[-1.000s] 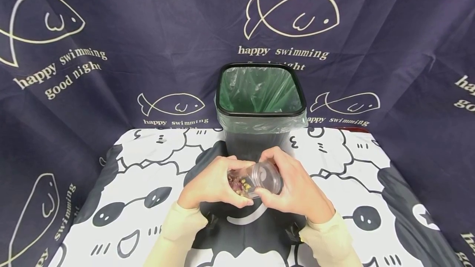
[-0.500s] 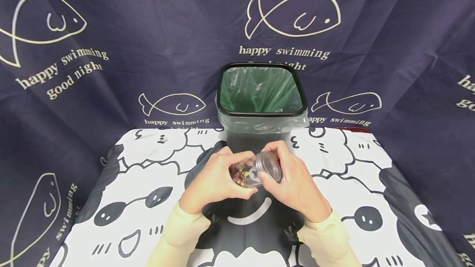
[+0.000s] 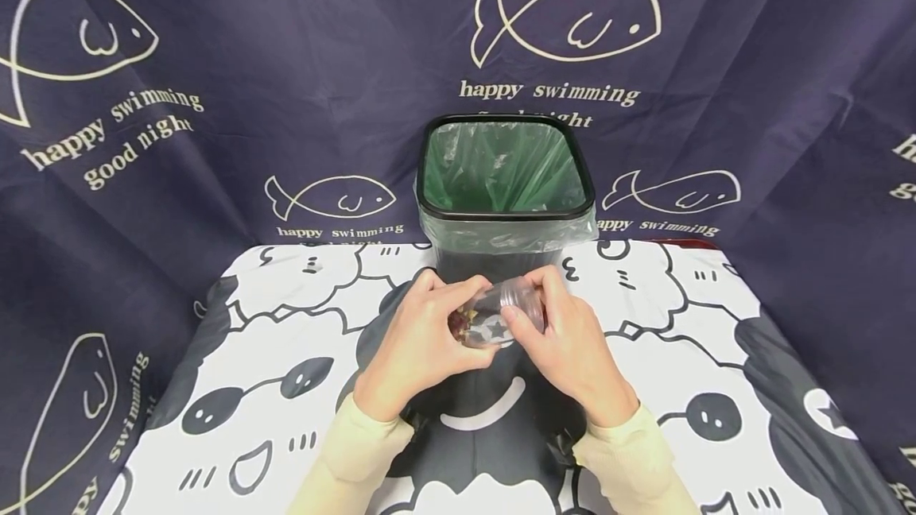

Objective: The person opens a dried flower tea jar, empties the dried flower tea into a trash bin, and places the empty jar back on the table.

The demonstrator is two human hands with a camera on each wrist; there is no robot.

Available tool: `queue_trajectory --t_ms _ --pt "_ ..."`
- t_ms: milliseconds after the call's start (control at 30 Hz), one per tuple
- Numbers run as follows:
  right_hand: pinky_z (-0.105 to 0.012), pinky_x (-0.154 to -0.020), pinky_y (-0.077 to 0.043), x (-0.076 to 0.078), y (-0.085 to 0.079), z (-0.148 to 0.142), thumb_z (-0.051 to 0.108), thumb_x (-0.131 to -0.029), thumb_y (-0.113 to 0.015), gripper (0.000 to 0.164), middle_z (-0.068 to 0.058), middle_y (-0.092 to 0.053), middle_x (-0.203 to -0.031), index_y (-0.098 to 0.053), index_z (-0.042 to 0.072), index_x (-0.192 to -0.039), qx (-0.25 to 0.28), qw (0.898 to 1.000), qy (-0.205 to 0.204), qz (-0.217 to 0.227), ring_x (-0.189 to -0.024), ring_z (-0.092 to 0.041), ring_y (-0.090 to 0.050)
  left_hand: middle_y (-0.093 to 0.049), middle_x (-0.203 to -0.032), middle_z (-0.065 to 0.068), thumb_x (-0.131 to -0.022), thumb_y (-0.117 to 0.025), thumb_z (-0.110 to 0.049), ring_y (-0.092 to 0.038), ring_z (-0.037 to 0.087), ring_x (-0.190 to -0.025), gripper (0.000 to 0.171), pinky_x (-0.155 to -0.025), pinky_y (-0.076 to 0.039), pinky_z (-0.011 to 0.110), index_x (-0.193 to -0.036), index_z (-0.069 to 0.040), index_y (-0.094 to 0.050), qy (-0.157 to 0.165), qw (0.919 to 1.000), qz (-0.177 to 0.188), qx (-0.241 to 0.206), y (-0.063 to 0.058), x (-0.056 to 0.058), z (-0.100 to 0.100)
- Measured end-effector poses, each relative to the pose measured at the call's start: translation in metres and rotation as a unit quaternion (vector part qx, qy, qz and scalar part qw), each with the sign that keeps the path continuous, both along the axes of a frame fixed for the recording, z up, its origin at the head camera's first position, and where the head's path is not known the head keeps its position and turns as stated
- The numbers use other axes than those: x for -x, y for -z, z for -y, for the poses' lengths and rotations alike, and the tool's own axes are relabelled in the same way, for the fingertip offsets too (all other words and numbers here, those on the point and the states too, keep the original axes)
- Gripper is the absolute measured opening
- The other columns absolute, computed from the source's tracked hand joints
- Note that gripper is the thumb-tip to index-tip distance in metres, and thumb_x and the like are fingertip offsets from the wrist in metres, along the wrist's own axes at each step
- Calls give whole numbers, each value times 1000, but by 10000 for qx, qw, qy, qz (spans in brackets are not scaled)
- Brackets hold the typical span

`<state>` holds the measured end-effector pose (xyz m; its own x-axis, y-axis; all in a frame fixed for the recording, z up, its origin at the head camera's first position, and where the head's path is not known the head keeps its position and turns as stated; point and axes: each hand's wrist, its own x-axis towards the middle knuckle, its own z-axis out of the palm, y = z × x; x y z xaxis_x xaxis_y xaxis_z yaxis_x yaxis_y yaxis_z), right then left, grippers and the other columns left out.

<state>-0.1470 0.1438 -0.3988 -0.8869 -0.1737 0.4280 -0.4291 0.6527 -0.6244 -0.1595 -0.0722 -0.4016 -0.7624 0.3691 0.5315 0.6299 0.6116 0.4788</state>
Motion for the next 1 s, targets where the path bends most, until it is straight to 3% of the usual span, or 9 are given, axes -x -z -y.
queue_trajectory --t_ms 200,300,533,800,1000 --pt "-31 -58 -43 2 -4 3 43 -95 -66 33 10 -60 -74 -53 18 -113 85 9996 180 211 -63 -11 -55 -67 -89 -20 -61 -91 -30 -43 12 -84 58 -69 -39 24 -116 -28 -71 -194 9993 -329 51 -4 0 -2" --pt "-30 -57 -41 3 -4 4 43 -96 -65 32 9 -55 -71 -54 17 -110 173 9992 324 168 -61 -12 -51 -63 -80 -18 -61 -91 -29 -42 12 -83 58 -69 -39 24 -115 -28 -71 -258 9991 -340 70 -4 -1 -4" --pt "-29 -57 -37 2 -1 5 43 -97 -63 29 7 -45 -66 -53 16 -101 376 9972 618 189 -58 -12 -45 -58 -76 -19 -62 -91 -29 -42 12 -83 58 -72 -38 25 -116 -28 -70 -358 9988 -290 184 -2 -3 -6" --pt "-27 -59 -40 2 0 4 38 -95 -70 29 10 -45 -65 -52 16 -102 478 9981 375 103 -58 -9 -48 -58 -75 -16 -62 -91 -30 -42 13 -83 58 -73 -37 27 -116 -27 -70 -358 9981 -459 210 -2 -3 -5" --pt "-24 -57 -39 1 -2 3 32 -92 -73 30 11 -43 -65 -51 15 -103 613 9980 74 -91 -56 -7 -45 -65 -83 -19 -62 -93 -30 -42 11 -83 60 -70 -40 24 -117 -29 -72 -304 9991 -288 -15 -2 -5 -3"
